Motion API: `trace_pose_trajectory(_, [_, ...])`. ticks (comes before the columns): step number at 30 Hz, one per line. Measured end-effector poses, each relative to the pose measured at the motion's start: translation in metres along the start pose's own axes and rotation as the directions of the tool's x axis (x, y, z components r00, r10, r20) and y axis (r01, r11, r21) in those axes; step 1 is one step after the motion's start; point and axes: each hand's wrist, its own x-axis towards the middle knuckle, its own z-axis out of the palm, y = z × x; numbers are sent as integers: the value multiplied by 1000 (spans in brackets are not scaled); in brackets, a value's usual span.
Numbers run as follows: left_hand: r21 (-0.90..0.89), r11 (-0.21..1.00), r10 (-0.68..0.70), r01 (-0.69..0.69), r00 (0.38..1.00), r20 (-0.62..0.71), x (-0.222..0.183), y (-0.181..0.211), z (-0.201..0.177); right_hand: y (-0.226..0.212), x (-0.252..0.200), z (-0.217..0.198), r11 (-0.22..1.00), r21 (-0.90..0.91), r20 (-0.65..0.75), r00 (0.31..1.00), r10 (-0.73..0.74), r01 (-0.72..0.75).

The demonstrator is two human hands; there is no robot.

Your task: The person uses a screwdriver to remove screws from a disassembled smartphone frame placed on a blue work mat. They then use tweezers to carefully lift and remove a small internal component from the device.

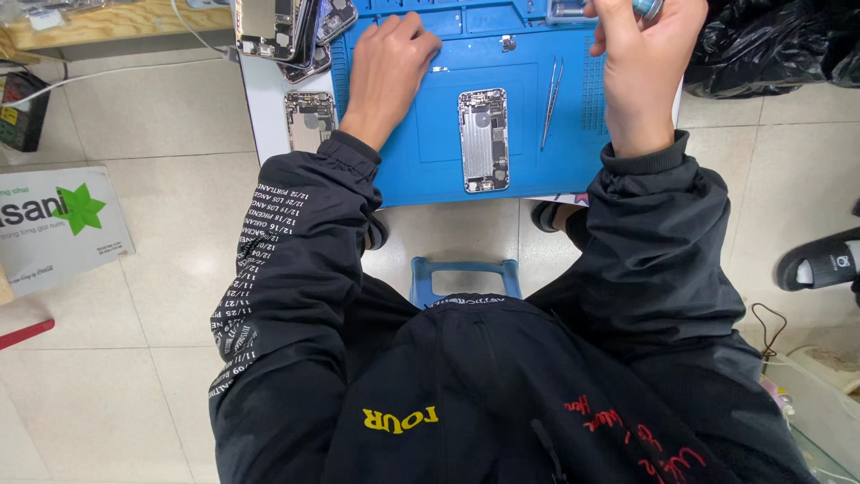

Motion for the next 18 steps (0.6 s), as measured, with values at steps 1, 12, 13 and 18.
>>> trace_pose_trajectory(1, [0,1000,0,0,1000,-1,1,0,1,1,0,0,1000,-1,0,1000,-1,1])
trace_pose_trajectory(12, [165,984,62,-64,998,18,-3,0,11,6,-1,1,1000,4,-6,1000,-4,4])
trace_pose_trajectory(13, [165,984,62,-64,998,18,-3,0,12,6,-1,2,1000,5,-6,1000,-5,5])
trace_pose_trajectory(18, [133,988,74,-77,997,29,0,-1,6,7,-2,1,999,-27,-1,1000,-25,25])
